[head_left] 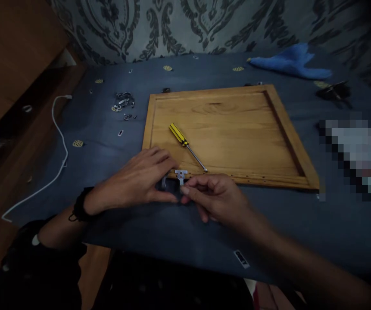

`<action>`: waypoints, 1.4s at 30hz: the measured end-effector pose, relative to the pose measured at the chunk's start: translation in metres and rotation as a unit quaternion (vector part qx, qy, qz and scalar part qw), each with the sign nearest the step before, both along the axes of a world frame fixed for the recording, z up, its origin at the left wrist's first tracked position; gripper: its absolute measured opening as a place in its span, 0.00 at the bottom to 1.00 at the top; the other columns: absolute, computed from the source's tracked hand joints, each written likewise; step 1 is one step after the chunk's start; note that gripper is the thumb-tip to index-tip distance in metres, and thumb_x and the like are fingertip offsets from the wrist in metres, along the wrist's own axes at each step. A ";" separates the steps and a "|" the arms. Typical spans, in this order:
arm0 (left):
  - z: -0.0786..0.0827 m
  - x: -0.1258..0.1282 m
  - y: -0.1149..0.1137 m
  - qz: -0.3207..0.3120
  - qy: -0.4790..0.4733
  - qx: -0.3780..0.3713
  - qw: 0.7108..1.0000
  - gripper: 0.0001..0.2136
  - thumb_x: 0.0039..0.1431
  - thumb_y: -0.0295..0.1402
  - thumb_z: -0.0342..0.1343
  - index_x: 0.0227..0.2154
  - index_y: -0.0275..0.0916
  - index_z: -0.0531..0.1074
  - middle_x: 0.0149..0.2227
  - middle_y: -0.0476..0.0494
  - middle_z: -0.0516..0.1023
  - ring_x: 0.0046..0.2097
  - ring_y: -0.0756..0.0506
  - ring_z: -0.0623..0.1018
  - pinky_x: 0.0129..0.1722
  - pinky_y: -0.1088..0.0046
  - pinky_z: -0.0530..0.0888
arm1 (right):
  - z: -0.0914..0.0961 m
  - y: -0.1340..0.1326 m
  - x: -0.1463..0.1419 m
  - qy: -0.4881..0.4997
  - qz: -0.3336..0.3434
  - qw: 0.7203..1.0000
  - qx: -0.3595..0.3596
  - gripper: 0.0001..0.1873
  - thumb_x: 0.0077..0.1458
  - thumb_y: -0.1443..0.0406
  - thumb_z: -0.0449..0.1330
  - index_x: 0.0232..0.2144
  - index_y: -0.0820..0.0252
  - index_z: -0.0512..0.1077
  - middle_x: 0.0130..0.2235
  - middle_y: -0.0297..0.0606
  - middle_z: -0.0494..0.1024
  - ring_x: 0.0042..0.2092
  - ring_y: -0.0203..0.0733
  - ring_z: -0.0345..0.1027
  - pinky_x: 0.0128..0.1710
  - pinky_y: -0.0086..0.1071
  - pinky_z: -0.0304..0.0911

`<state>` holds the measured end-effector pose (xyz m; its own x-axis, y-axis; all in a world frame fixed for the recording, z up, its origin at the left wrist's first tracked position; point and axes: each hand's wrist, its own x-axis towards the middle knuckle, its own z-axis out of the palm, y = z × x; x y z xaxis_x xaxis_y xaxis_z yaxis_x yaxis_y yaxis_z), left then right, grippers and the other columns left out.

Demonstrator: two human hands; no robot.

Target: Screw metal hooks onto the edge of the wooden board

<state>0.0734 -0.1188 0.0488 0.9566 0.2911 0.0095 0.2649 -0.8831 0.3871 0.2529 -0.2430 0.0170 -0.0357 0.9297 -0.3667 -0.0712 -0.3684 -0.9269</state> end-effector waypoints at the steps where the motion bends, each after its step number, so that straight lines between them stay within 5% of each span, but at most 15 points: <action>1: -0.002 0.000 -0.001 0.003 -0.003 0.005 1.000 0.26 0.57 0.52 0.67 0.52 0.41 0.73 0.48 0.41 0.77 0.51 0.38 0.75 0.50 0.61 0.72 | -0.001 0.000 0.001 -0.006 0.006 1.000 0.004 0.23 0.46 0.47 0.71 0.24 0.59 0.73 0.25 0.34 0.78 0.14 0.26 0.56 0.12 0.24 0.48; 21: -0.001 0.003 -0.002 0.015 -0.013 -0.003 1.000 0.20 0.64 0.51 0.60 0.47 0.40 0.75 0.45 0.42 0.77 0.49 0.39 0.75 0.46 0.63 0.71 | -0.003 0.006 0.003 -0.059 0.030 0.995 0.076 0.13 0.57 0.57 0.60 0.24 0.57 0.74 0.20 0.28 0.72 0.14 0.26 0.50 0.12 0.26 0.45; 26: 0.003 0.004 -0.004 0.019 0.004 -0.016 1.000 0.17 0.64 0.46 0.62 0.47 0.39 0.75 0.46 0.42 0.77 0.49 0.39 0.74 0.48 0.62 0.71 | -0.002 0.000 0.003 -0.142 0.029 0.978 0.148 0.12 0.61 0.61 0.57 0.27 0.58 0.76 0.21 0.30 0.75 0.19 0.31 0.63 0.18 0.26 0.58; 28: 0.005 0.005 -0.005 0.021 0.009 -0.025 0.999 0.17 0.63 0.44 0.63 0.49 0.38 0.75 0.46 0.42 0.77 0.50 0.39 0.74 0.49 0.61 0.71 | -0.002 -0.007 0.006 -0.251 -0.004 0.938 0.239 0.10 0.63 0.64 0.57 0.32 0.58 0.78 0.26 0.33 0.80 0.24 0.34 0.71 0.23 0.27 0.64; 31: 0.007 0.006 -0.005 0.024 0.006 -0.038 0.999 0.18 0.62 0.43 0.65 0.50 0.38 0.76 0.46 0.43 0.77 0.50 0.39 0.74 0.49 0.60 0.71 | -0.003 -0.015 0.011 -0.428 -0.037 0.821 0.377 0.10 0.67 0.69 0.56 0.41 0.61 0.78 0.35 0.39 0.83 0.33 0.38 0.77 0.31 0.29 0.71; 34: 0.007 0.006 -0.004 0.027 0.006 -0.048 0.998 0.18 0.61 0.43 0.66 0.49 0.38 0.76 0.46 0.42 0.77 0.50 0.39 0.74 0.48 0.60 0.70 | -0.004 -0.019 0.014 -0.534 -0.006 0.730 0.427 0.12 0.69 0.69 0.54 0.48 0.66 0.77 0.46 0.47 0.83 0.42 0.43 0.81 0.39 0.33 0.76; 37: 0.005 0.006 -0.004 0.030 -0.004 -0.058 0.998 0.19 0.60 0.42 0.67 0.49 0.38 0.76 0.45 0.43 0.77 0.50 0.39 0.74 0.48 0.60 0.70 | -0.007 -0.019 0.015 -0.584 0.032 0.685 0.434 0.16 0.70 0.70 0.51 0.52 0.67 0.76 0.55 0.47 0.81 0.45 0.44 0.81 0.38 0.34 0.77; 42: 0.002 0.005 -0.003 0.025 -0.028 -0.055 0.998 0.19 0.59 0.40 0.69 0.50 0.39 0.75 0.45 0.44 0.77 0.49 0.40 0.73 0.48 0.61 0.71 | -0.008 -0.017 0.016 -0.618 0.081 0.652 0.431 0.21 0.69 0.73 0.47 0.52 0.63 0.78 0.56 0.40 0.81 0.34 0.39 0.80 0.25 0.34 0.72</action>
